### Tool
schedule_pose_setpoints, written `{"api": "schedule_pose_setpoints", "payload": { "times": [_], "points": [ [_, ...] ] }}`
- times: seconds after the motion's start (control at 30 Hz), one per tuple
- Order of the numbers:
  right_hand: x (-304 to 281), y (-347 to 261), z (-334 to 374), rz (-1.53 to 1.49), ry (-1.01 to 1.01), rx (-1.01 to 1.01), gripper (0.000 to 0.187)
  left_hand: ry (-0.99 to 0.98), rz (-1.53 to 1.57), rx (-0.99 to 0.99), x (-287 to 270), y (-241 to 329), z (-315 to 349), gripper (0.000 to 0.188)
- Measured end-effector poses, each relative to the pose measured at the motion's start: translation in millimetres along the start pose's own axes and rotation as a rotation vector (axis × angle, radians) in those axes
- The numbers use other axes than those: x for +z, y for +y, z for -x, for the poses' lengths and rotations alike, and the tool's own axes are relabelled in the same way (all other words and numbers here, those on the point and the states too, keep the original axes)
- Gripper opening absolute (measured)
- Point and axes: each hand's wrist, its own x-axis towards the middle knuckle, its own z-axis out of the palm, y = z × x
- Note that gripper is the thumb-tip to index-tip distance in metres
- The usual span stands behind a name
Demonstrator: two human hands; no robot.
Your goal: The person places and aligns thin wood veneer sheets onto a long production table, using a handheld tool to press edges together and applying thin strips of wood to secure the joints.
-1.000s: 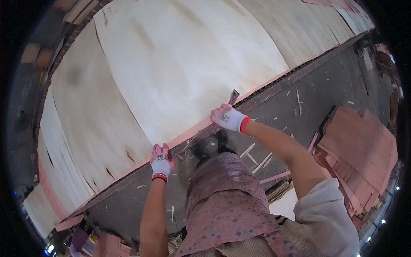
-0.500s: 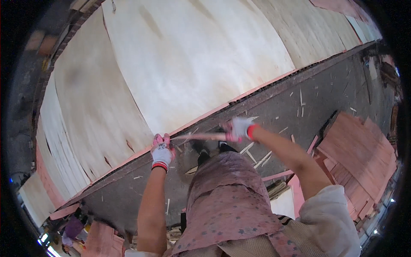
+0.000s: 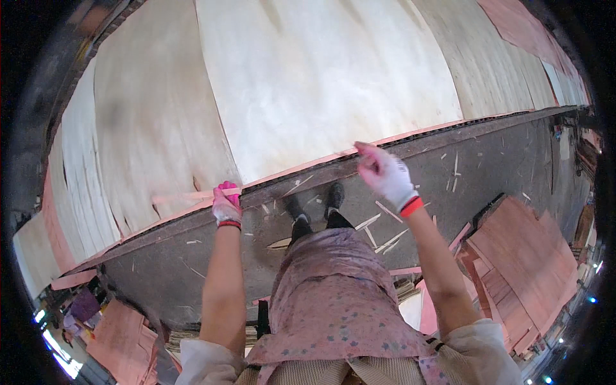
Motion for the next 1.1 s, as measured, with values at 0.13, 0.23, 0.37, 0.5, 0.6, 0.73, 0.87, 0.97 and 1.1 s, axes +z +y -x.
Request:
{"api": "schedule_pose_setpoints", "payload": {
  "times": [0.13,0.23,0.37,0.5,0.6,0.73,0.87,0.97,1.1],
  "points": [
    [40.4,0.7,-2.2,0.454,-0.072,-0.187,0.056,0.276,0.392,-0.089,41.8,6.4,40.6,0.027],
    [74.1,-6.5,-5.3,0.227,-0.267,-0.071,0.053,0.124,-0.055,0.099,32.4,21.6,43.9,0.028],
    [94.3,-21.5,-4.9,0.575,-0.102,-0.133,0.064,0.085,-1.098,0.339,24.5,44.6,36.0,0.035],
    [102.8,34.0,-30.5,0.969,-0.251,0.168,0.059,0.176,-0.381,-0.026,7.2,9.0,20.2,0.042],
    [132.9,23.4,-31.2,0.950,-0.271,0.194,0.057,-0.261,-0.414,0.109,-2.3,-82.0,71.7,0.040],
    [105.0,24.1,-35.0,0.783,-0.335,0.272,0.059,-0.439,-0.271,-0.504,84.8,-99.5,181.2,0.026],
    [81.5,42.5,-40.2,-0.291,-0.229,0.447,0.049,-0.494,-0.201,-0.239,90.5,-32.4,186.2,0.024],
    [87.3,-15.2,-15.9,-0.511,-0.351,0.400,0.044,-0.427,0.038,-0.149,79.1,11.9,168.5,0.033],
    [129.5,-54.4,19.9,-0.647,-0.536,0.355,0.036,-0.388,0.076,-0.100,83.5,30.8,172.7,0.035]
  ]
}}
